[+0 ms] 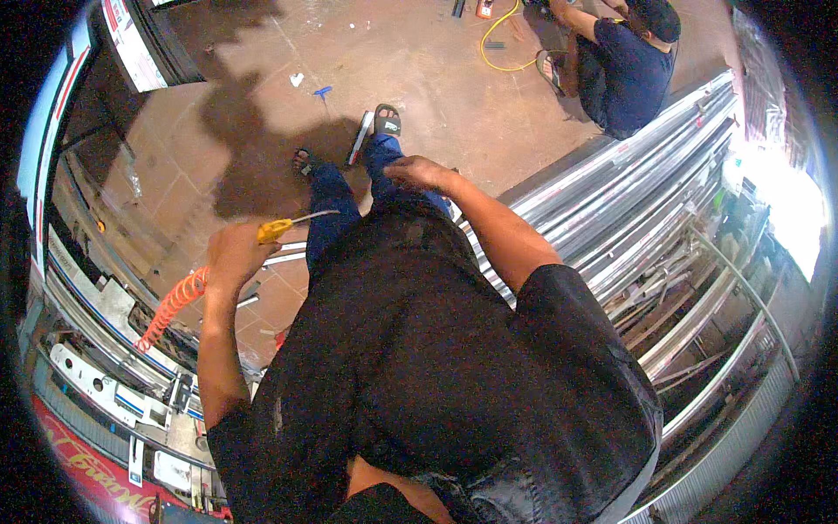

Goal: The person organizes a coiled orange cable, then uses a yellow-handled screwdriver to adjust components on a miter saw. They position metal profiles on the saw, assist another person in aligning the material, and later handle a yellow extension cord while the coworker operates the saw.

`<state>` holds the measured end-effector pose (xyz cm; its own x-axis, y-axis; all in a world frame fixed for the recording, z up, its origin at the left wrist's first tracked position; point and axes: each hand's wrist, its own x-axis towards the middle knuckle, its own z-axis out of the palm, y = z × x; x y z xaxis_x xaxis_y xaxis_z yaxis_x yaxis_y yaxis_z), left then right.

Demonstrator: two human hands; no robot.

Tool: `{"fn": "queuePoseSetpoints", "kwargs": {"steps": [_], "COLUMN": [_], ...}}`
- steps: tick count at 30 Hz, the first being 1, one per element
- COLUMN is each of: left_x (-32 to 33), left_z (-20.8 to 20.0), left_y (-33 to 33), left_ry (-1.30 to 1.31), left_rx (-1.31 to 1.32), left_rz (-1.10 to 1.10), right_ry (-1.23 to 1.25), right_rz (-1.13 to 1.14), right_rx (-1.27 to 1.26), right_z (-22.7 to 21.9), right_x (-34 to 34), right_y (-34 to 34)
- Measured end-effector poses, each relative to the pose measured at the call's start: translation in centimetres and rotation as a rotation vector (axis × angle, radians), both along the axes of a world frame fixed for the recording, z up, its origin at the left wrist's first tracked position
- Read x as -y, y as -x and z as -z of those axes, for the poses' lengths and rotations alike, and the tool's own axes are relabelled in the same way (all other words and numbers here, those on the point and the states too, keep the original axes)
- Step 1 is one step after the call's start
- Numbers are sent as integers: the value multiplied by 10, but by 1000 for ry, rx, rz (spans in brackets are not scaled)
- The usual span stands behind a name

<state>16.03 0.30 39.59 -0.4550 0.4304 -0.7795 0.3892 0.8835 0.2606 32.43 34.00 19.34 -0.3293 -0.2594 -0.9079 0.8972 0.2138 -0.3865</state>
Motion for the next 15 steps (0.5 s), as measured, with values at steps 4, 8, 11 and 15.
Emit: {"fn": "queuePoseSetpoints", "kwargs": {"steps": [4,8,11,15], "left_x": [35,88,115,112], "left_z": [3,10,8,3], "left_y": [4,-8,-13,-12], "left_ry": [-12,332,167,6], "left_rx": [192,99,210,220], "left_rz": [-86,26,-343,-337], "right_ry": [-37,-143,-172,-238], "right_rz": [-66,-41,-13,-54], "right_rx": [0,-40,-50,-81], "right_z": [18,25,26,25], "right_x": [-11,-17,-23,-27], "right_y": [-8,-15,-21,-20]}}
